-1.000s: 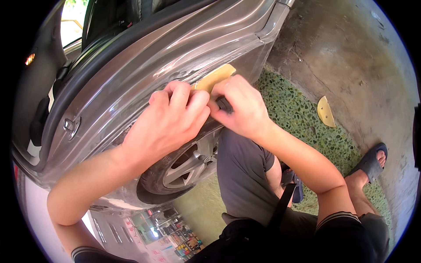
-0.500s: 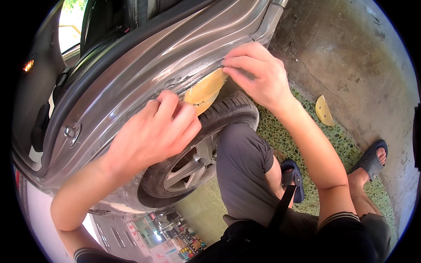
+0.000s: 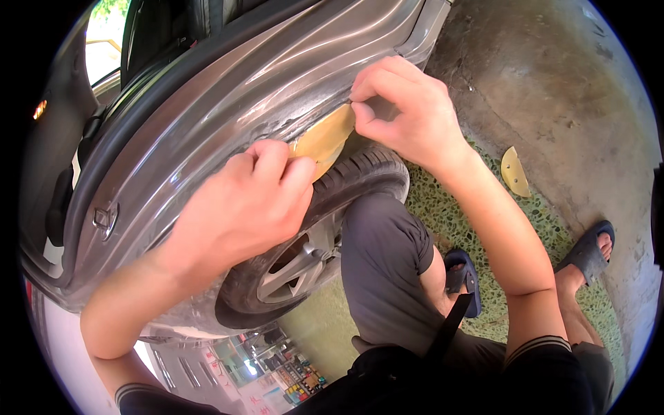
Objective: The person applies a transparent protective film to the rear quarter panel and door of a gray sedan. They use a yellow squeegee to smooth the film and remove bubbles, working along the body lines and edges. The person also uses a small tool to tuck the film into the door gap.
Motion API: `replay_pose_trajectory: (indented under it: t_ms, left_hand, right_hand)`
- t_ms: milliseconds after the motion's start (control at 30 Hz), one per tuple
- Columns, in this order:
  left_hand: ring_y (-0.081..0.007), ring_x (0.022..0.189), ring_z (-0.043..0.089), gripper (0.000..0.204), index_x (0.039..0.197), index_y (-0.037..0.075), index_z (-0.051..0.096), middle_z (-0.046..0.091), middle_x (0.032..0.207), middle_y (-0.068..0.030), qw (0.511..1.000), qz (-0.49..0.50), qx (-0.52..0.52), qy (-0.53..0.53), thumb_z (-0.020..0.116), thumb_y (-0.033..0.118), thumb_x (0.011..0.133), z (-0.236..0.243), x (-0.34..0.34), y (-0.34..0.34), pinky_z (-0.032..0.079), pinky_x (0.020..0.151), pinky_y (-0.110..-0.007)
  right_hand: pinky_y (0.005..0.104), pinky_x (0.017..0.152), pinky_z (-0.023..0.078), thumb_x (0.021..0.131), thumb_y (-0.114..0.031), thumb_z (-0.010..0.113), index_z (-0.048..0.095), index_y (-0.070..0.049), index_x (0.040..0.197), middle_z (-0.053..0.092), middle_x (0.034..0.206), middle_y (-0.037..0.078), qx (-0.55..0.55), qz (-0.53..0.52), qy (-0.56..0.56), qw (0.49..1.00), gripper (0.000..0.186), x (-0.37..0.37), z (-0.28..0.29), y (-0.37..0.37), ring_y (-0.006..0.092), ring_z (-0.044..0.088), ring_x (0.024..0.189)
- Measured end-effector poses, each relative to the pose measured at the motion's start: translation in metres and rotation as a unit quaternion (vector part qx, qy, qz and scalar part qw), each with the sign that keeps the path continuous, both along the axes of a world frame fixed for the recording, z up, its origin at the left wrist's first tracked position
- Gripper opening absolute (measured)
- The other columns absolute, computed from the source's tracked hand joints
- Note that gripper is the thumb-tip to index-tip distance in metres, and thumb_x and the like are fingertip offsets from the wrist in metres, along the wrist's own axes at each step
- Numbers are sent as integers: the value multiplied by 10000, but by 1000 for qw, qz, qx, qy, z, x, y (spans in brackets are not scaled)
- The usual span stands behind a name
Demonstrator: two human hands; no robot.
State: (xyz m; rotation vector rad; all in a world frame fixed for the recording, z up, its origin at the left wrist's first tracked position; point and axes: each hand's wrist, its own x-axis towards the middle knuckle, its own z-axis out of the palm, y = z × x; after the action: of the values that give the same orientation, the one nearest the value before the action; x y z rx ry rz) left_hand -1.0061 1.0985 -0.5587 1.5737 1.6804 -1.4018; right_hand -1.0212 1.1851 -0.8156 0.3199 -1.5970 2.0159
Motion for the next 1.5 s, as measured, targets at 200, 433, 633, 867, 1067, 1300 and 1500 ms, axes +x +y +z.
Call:
replay_pose_trajectory:
  t_ms: [200, 433, 633, 867, 1067, 1300, 1500]
  left_hand:
    - [-158, 883, 603, 190, 950, 66, 671, 522, 898, -4, 985, 169, 29, -36, 703, 153, 784, 22, -14, 19, 546, 613, -286]
    - [-185, 898, 603, 189, 939, 64, 677, 519, 894, -26, 984, 172, -26, -32, 702, 141, 768, 24, -2, 25, 542, 593, -296]
    - [-177, 887, 572, 143, 905, 69, 650, 481, 878, -34, 998, 62, -14, 28, 687, 136, 785, 7, 14, 22, 539, 659, -277]
    - [-182, 970, 570, 145, 952, 97, 637, 498, 924, -23, 997, -7, -73, 15, 659, 164, 825, 6, 6, 18, 496, 794, -281]
    - [-174, 963, 577, 125, 933, 110, 627, 526, 941, -3, 997, 54, -50, -37, 653, 171, 828, 10, -3, 17, 509, 761, -286]
    - [-181, 919, 610, 167, 977, 82, 671, 555, 938, -10, 980, 186, 33, -69, 656, 127, 818, 24, -21, 28, 553, 680, -323]
    - [-182, 906, 585, 140, 914, 74, 681, 527, 910, -22, 985, 160, 13, -63, 670, 140, 790, 18, -9, 26, 544, 694, -316]
  right_hand:
    - [344, 808, 599, 778, -17, 784, 683, -64, 891, 734, 968, 54, 26, 1, 2, 1000, 159, -3, -6, 1, 241, 715, 894]
    - [404, 778, 559, 779, -65, 758, 650, -72, 867, 650, 861, 71, -7, -1, 12, 1000, 139, -3, -5, 0, 299, 653, 884]
    - [402, 768, 560, 776, -59, 763, 659, -69, 875, 660, 863, 75, -21, 0, 26, 999, 144, -5, -9, 0, 302, 659, 868]
    - [394, 766, 562, 769, -54, 770, 666, -72, 877, 664, 865, 75, -13, -19, 34, 999, 151, -5, -10, -2, 295, 662, 863]
    - [390, 761, 560, 764, -51, 771, 671, -76, 882, 673, 877, 67, -20, -18, 46, 999, 157, -6, -12, -4, 287, 665, 868]
    - [393, 764, 561, 766, -46, 774, 672, -81, 890, 673, 881, 67, -15, -17, 40, 999, 165, -5, -11, -2, 290, 665, 866]
    - [392, 759, 559, 769, -46, 786, 675, -83, 891, 672, 880, 65, -18, -15, 45, 999, 170, -7, -14, 0, 289, 664, 868]
